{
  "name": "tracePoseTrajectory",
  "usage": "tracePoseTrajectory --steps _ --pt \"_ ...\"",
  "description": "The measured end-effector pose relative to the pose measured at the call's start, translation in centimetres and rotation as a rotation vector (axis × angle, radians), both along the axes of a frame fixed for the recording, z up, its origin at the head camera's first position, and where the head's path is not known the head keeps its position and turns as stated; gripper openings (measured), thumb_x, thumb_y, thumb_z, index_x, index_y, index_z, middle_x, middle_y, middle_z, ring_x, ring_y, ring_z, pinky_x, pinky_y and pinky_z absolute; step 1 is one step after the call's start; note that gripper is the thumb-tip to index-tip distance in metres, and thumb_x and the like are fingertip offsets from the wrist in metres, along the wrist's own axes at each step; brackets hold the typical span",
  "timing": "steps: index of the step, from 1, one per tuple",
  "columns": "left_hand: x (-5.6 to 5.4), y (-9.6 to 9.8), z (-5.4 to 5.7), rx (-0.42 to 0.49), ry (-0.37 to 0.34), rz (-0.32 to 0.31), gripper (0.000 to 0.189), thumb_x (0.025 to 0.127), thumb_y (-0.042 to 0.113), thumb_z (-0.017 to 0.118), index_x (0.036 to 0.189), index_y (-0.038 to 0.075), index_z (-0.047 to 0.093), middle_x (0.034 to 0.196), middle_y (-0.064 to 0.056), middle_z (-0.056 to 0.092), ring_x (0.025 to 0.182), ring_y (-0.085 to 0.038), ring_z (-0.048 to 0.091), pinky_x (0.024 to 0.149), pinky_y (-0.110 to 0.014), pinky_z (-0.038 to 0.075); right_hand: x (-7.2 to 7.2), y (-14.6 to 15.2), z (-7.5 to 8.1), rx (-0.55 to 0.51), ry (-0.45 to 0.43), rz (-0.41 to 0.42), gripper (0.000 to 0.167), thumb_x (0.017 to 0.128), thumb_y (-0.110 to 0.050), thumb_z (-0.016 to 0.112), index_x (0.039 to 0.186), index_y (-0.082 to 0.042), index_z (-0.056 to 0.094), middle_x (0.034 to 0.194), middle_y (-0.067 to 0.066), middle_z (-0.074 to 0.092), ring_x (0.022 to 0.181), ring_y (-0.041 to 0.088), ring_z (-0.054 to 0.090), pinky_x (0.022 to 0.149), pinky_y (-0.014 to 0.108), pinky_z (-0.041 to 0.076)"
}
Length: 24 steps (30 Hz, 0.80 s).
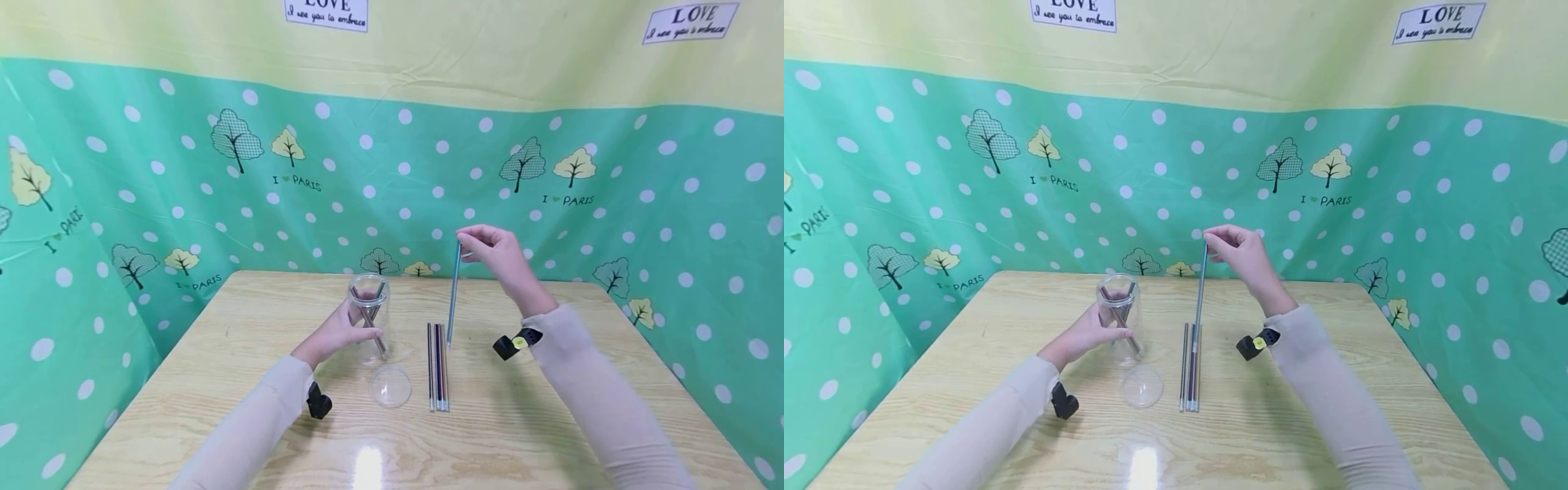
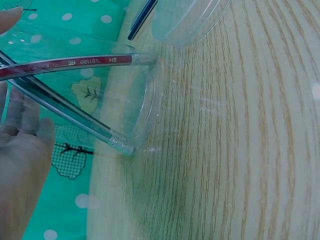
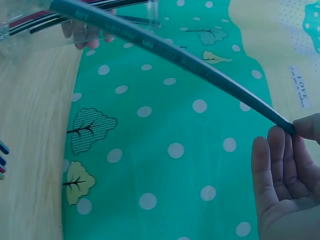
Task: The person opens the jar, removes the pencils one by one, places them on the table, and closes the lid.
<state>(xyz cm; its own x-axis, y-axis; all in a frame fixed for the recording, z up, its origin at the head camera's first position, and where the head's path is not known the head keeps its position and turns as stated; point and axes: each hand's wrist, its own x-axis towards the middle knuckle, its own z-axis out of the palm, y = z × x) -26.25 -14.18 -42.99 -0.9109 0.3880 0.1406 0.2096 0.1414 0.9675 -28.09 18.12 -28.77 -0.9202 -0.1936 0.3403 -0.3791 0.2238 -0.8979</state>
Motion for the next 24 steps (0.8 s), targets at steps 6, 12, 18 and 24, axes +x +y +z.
tracePoseTrajectory --steps 6,12,18,24 --pt "-0.1 0.0 -0.2 0.009 0.001 -0.008 0.074 0.081 0.009 0.083 0.143 0.017 0.042 0.15 -0.007 0.047 0.144 -0.023 0.036 0.12 -0.047 0.02 -0.3 0.8 -2.4 -0.036 -0.154 0.036 0.043 0.097 -0.037 0.067 0.123 -0.002 0.065 0.108 0.01 0.068 0.095 0.023 0.067 0.092 0.035 0.055" --pt "-0.1 0.0 -0.3 0.008 0.001 -0.008 0.074 0.081 0.009 0.083 0.142 0.018 0.042 0.151 -0.008 0.047 0.144 -0.022 0.036 0.12 -0.047 0.019 -1.0 1.2 -5.7 -0.099 -0.284 0.081 0.04 0.098 -0.027 0.067 0.122 0.004 0.063 0.105 0.015 0.065 0.089 0.019 0.065 0.094 0.042 0.054" --pt "-0.1 0.0 -0.3 0.002 0.003 -0.004 0.074 0.081 0.009 0.083 0.142 0.018 0.042 0.151 -0.008 0.046 0.144 -0.023 0.035 0.12 -0.047 0.019 -1.6 1.7 -9.3 -0.042 -0.363 0.082 0.04 0.099 -0.024 0.066 0.122 0.008 0.062 0.101 0.01 0.066 0.089 0.017 0.065 0.096 0.046 0.053" --pt "-0.2 0.0 -0.3 0.0 0.017 -0.002 0.075 0.081 0.008 0.083 0.143 0.017 0.042 0.151 -0.009 0.046 0.144 -0.023 0.035 0.12 -0.047 0.019 -2.0 2.0 -12.5 0.035 -0.455 0.034 0.046 0.099 -0.023 0.065 0.129 0.011 0.057 0.112 0.019 0.066 0.093 0.018 0.066 0.093 0.039 0.055"
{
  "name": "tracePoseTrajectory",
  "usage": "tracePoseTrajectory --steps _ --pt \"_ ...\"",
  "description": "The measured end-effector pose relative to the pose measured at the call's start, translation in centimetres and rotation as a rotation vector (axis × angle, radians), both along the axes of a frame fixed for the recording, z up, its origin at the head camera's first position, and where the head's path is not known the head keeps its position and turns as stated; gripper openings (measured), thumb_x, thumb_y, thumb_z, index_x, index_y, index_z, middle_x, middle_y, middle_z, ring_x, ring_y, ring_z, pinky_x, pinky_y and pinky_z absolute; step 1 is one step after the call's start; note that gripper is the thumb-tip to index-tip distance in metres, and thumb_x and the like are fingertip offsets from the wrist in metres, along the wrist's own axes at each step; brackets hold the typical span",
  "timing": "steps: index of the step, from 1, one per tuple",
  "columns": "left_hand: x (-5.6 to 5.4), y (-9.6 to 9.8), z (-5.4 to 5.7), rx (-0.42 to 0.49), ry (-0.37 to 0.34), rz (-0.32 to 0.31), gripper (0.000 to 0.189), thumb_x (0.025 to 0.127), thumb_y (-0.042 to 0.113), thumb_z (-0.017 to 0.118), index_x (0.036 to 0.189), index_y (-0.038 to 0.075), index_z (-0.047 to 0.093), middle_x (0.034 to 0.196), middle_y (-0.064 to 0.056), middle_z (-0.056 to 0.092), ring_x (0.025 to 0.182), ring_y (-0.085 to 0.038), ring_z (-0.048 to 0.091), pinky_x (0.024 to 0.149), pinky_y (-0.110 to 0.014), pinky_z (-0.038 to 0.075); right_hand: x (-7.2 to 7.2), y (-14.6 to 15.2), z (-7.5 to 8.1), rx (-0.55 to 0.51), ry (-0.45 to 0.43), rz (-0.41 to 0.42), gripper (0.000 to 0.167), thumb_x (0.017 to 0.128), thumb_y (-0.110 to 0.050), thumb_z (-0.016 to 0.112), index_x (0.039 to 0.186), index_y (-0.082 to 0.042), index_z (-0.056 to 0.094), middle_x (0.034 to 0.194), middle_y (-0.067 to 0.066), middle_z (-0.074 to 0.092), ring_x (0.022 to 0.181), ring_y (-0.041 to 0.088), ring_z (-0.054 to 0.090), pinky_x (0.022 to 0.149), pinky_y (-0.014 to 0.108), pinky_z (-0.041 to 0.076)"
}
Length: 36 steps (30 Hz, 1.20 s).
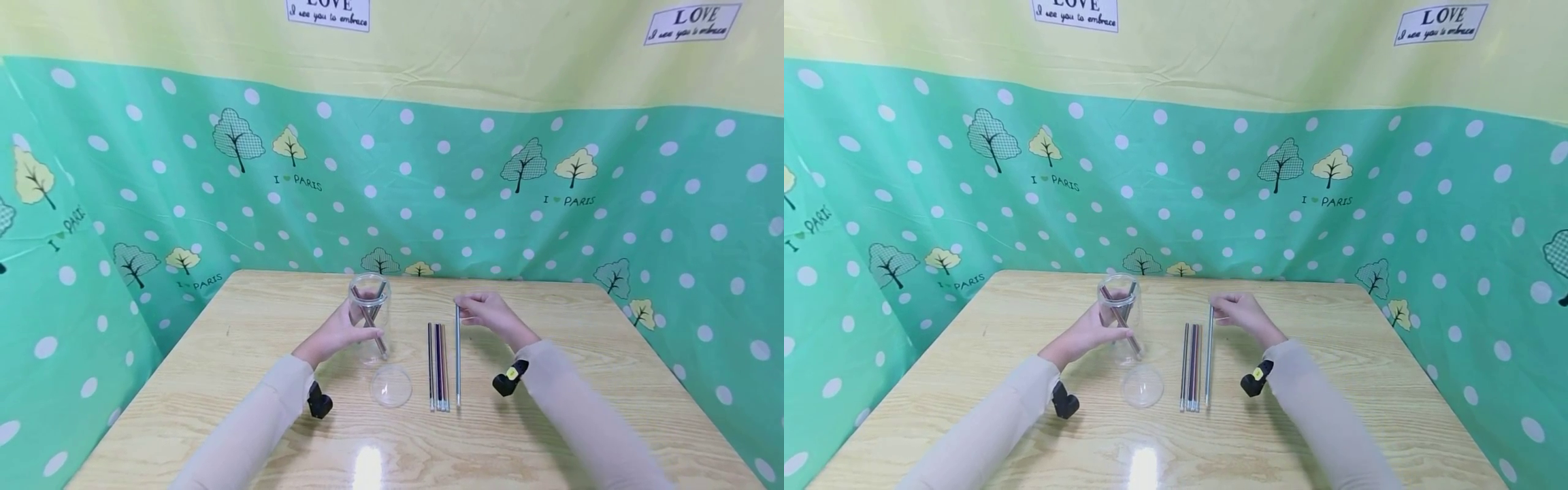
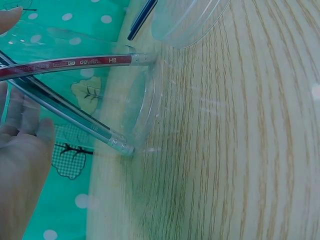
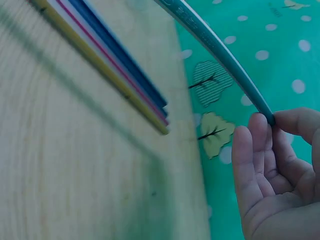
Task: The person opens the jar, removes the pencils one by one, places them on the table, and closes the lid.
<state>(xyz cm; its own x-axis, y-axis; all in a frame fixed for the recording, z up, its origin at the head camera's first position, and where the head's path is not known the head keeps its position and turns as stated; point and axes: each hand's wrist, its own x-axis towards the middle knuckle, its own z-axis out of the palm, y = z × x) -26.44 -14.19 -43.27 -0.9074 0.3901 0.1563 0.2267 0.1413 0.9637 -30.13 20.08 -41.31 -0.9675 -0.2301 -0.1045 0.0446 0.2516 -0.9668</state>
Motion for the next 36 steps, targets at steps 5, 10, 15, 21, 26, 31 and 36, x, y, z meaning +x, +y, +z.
tracePoseTrajectory --steps 5,10,15,21,26,31,36 --pt "0.1 0.0 0.1 -0.005 -0.003 -0.001 0.075 0.082 0.009 0.082 0.144 0.018 0.042 0.152 -0.008 0.046 0.144 -0.023 0.035 0.12 -0.047 0.019 -0.3 0.1 -1.7 0.08 -0.054 -0.014 0.043 0.099 -0.023 0.064 0.13 0.007 0.059 0.104 0.013 0.069 0.09 0.018 0.066 0.087 0.035 0.058" --pt "0.1 0.0 0.1 -0.006 -0.001 -0.003 0.074 0.082 0.01 0.082 0.144 0.019 0.042 0.152 -0.008 0.045 0.144 -0.024 0.034 0.12 -0.048 0.018 -0.6 0.1 -3.0 0.108 -0.058 0.006 0.041 0.1 -0.021 0.063 0.128 0.009 0.059 0.095 0.011 0.069 0.082 0.017 0.066 0.08 0.031 0.059" --pt "0.2 -0.1 0.2 -0.002 0.002 -0.004 0.073 0.083 0.01 0.082 0.143 0.019 0.042 0.152 -0.008 0.046 0.144 -0.023 0.035 0.12 -0.048 0.019 -1.1 -0.1 -4.0 0.098 -0.081 -0.002 0.037 0.099 -0.016 0.063 0.125 0.01 0.06 0.09 0.011 0.067 0.077 0.015 0.065 0.072 0.027 0.059" --pt "0.2 0.0 0.1 0.005 0.006 -0.009 0.073 0.083 0.011 0.082 0.143 0.018 0.042 0.151 -0.007 0.046 0.144 -0.023 0.035 0.12 -0.047 0.019 -1.6 -0.7 -4.6 0.155 -0.07 -0.024 0.03 0.097 -0.013 0.065 0.117 0.01 0.065 0.084 0.011 0.068 0.072 0.014 0.066 0.069 0.027 0.06" --pt "0.1 -0.1 0.0 0.005 0.005 -0.011 0.073 0.083 0.011 0.082 0.143 0.018 0.042 0.152 -0.007 0.045 0.144 -0.023 0.034 0.12 -0.047 0.019 -1.7 -1.3 -4.7 0.224 -0.028 -0.014 0.028 0.097 -0.013 0.064 0.114 0.01 0.066 0.084 0.012 0.069 0.071 0.014 0.065 0.068 0.028 0.06" --pt "0.1 -0.1 0.0 0.008 0.002 -0.013 0.073 0.083 0.01 0.082 0.143 0.019 0.042 0.152 -0.007 0.045 0.144 -0.023 0.034 0.12 -0.047 0.019 -1.4 -1.7 -4.4 0.277 -0.012 -0.027 0.027 0.095 -0.012 0.065 0.113 0.008 0.067 0.085 0.011 0.069 0.071 0.015 0.065 0.067 0.027 0.06" --pt "0.2 0.0 0.2 0.017 -0.006 -0.012 0.073 0.082 0.009 0.082 0.143 0.018 0.042 0.152 -0.008 0.045 0.145 -0.024 0.034 0.12 -0.047 0.019 -1.2 -2.1 -3.9 0.341 0.018 -0.011 0.021 0.095 -0.011 0.065 0.106 0.004 0.071 0.084 0.01 0.069 0.071 0.016 0.066 0.065 0.027 0.06"
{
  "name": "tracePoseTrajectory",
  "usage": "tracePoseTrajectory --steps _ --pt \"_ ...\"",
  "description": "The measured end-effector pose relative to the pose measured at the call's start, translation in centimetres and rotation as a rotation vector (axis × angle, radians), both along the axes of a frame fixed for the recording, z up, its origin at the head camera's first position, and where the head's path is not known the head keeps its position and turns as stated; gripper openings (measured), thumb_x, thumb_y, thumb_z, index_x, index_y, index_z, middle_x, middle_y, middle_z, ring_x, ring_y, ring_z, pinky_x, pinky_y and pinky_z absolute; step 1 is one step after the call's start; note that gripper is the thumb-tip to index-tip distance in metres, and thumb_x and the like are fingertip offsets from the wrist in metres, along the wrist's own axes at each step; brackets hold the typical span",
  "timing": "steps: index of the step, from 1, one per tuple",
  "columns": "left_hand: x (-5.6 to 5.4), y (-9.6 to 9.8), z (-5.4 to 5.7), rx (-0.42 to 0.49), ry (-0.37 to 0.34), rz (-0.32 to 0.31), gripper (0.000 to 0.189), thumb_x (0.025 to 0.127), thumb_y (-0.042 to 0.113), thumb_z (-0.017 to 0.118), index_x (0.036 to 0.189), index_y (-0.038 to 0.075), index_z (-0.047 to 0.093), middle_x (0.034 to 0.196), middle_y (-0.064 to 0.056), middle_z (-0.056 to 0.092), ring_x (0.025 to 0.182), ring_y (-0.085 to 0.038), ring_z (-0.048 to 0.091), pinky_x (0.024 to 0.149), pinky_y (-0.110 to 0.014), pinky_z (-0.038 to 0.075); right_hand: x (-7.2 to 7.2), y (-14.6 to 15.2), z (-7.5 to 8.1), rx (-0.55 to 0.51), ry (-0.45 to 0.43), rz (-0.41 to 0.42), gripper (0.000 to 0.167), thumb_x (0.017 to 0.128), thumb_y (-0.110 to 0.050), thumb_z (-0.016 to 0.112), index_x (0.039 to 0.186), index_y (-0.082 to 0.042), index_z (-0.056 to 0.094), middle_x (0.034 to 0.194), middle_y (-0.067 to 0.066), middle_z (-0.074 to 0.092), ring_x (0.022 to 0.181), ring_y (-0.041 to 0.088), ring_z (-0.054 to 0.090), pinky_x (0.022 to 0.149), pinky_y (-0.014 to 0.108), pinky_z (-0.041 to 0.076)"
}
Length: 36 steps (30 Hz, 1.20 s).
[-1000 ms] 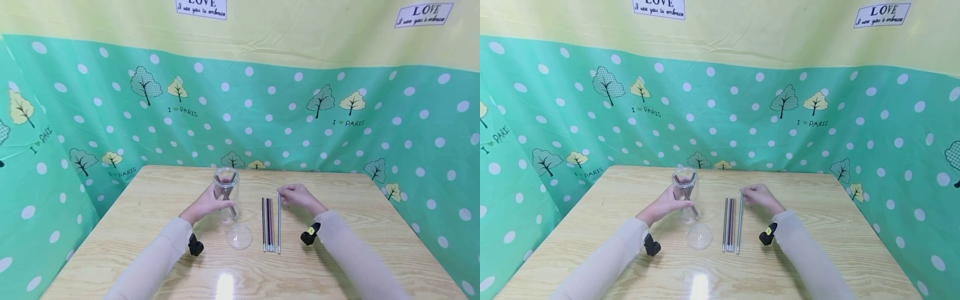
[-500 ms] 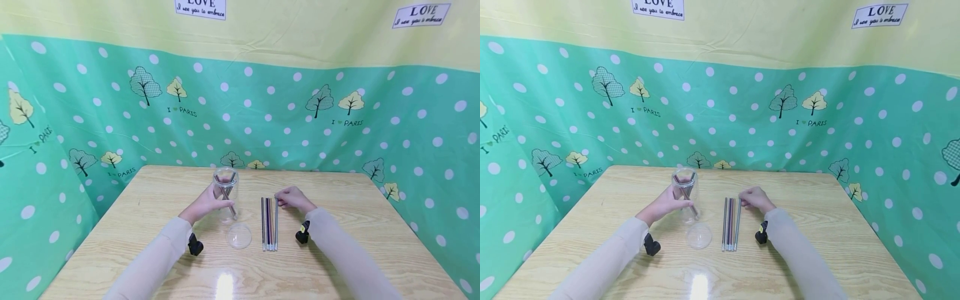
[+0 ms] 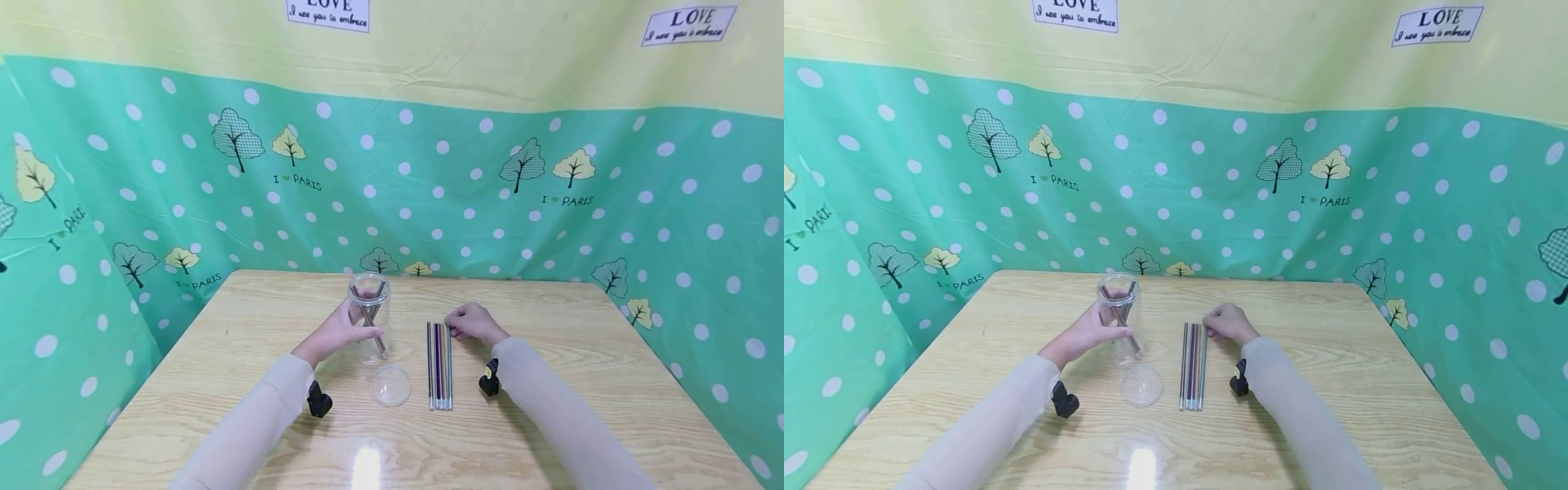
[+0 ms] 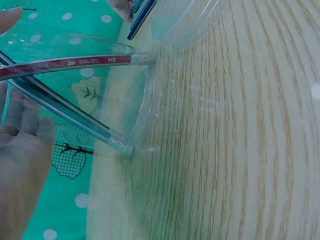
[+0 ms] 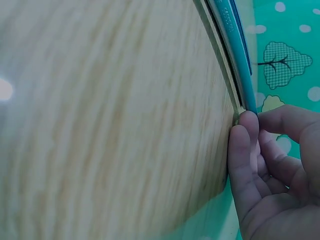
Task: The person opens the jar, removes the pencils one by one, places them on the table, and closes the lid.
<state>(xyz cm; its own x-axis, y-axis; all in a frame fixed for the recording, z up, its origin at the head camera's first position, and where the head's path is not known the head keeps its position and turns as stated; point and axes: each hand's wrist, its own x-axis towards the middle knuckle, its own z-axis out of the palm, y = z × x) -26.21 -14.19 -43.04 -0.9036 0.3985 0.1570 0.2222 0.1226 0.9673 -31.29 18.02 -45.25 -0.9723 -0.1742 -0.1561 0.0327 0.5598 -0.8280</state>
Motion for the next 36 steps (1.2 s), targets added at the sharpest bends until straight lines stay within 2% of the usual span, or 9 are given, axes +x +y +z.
tracePoseTrajectory --steps 5,20,30,36 --pt "0.2 0.1 0.2 0.024 -0.014 -0.012 0.073 0.082 0.004 0.081 0.143 0.014 0.041 0.152 -0.011 0.045 0.145 -0.026 0.032 0.12 -0.046 0.019 -0.2 -0.2 0.0 0.047 0.014 0.021 0.018 0.093 -0.01 0.064 0.102 0.003 0.073 0.081 0.009 0.07 0.068 0.016 0.067 0.062 0.026 0.059" --pt "0.1 0.0 0.1 0.036 -0.015 -0.019 0.075 0.081 0.004 0.081 0.144 0.013 0.04 0.153 -0.011 0.044 0.146 -0.026 0.032 0.12 -0.048 0.018 -0.2 -0.4 0.4 0.042 0.006 0.046 0.019 0.093 -0.008 0.062 0.104 0.005 0.071 0.083 0.01 0.07 0.07 0.017 0.067 0.064 0.027 0.06" --pt "0.0 0.0 0.0 0.026 -0.026 -0.007 0.077 0.081 0.006 0.082 0.146 0.015 0.04 0.153 -0.009 0.044 0.146 -0.025 0.032 0.12 -0.048 0.018 0.0 -0.2 1.1 0.041 0.022 0.045 0.024 0.092 -0.011 0.059 0.11 0.002 0.067 0.09 0.012 0.069 0.076 0.022 0.067 0.066 0.032 0.06" --pt "0.1 0.0 0.0 0.017 -0.026 -0.001 0.077 0.081 0.007 0.082 0.146 0.015 0.04 0.153 -0.01 0.044 0.145 -0.026 0.032 0.12 -0.049 0.018 0.4 -0.1 2.2 0.058 0.064 0.086 0.026 0.097 -0.018 0.06 0.114 0.001 0.065 0.096 0.017 0.068 0.079 0.03 0.066 0.067 0.038 0.06"
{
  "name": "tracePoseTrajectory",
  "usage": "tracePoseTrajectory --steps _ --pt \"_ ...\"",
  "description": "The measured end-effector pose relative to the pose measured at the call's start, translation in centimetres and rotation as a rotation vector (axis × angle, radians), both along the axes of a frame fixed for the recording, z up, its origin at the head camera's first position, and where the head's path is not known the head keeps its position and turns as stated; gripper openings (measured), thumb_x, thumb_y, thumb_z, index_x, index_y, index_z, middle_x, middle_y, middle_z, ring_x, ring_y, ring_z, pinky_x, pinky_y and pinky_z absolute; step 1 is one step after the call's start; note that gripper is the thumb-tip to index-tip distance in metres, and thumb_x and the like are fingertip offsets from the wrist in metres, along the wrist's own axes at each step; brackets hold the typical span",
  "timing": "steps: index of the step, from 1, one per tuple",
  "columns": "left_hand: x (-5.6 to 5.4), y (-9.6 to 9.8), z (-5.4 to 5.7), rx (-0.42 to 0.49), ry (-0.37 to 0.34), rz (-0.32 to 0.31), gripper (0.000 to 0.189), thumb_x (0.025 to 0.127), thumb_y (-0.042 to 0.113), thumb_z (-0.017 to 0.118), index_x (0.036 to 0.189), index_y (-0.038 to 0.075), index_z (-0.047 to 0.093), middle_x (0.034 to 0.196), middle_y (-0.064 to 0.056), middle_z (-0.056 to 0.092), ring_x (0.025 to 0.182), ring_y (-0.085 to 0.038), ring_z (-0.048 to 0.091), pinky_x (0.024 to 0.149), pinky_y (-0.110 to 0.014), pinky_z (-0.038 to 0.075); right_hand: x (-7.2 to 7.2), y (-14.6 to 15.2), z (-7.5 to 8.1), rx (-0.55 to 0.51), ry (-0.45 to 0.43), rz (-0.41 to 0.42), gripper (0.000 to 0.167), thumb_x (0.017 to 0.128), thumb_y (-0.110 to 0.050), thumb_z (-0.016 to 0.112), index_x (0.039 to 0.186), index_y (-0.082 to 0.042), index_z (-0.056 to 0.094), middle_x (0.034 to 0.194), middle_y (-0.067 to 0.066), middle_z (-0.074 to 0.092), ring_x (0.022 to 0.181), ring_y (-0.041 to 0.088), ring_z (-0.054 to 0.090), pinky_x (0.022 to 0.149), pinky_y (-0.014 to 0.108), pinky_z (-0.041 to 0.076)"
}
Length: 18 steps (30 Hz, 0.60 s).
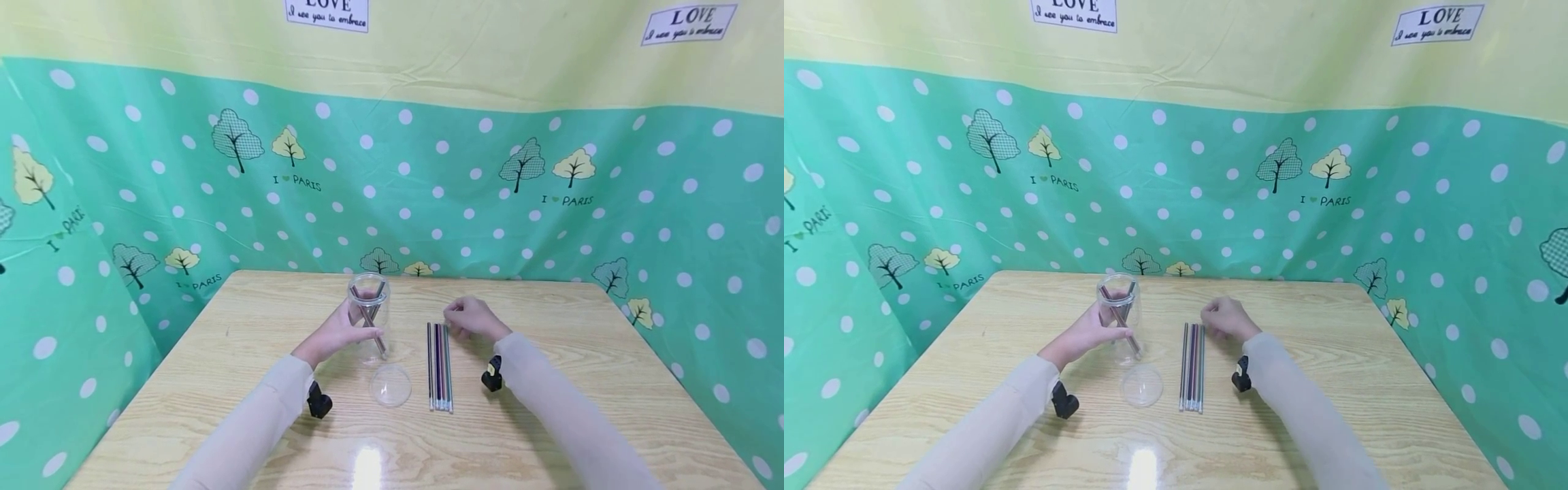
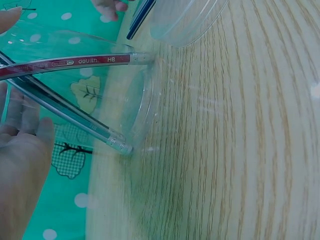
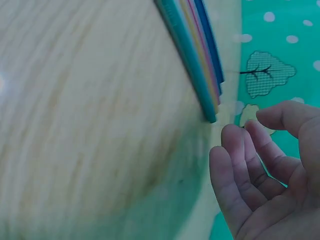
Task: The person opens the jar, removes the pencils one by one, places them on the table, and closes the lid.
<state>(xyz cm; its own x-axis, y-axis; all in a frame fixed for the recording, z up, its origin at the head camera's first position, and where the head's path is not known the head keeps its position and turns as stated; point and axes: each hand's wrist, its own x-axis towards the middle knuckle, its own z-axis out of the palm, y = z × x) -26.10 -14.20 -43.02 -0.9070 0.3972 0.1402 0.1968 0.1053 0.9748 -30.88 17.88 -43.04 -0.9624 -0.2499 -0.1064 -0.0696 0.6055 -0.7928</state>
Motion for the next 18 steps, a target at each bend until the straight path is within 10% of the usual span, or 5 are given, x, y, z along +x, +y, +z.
tracePoseTrajectory --steps 18 --pt "0.1 0.0 0.1 -0.01 -0.001 0.001 0.075 0.082 0.01 0.082 0.144 0.019 0.042 0.154 -0.008 0.043 0.145 -0.024 0.033 0.12 -0.049 0.017 1.7 -3.0 5.9 -0.011 0.191 0.163 0.025 0.1 -0.022 0.063 0.114 -0.002 0.069 0.098 0.009 0.068 0.088 0.035 0.068 0.072 0.04 0.059"
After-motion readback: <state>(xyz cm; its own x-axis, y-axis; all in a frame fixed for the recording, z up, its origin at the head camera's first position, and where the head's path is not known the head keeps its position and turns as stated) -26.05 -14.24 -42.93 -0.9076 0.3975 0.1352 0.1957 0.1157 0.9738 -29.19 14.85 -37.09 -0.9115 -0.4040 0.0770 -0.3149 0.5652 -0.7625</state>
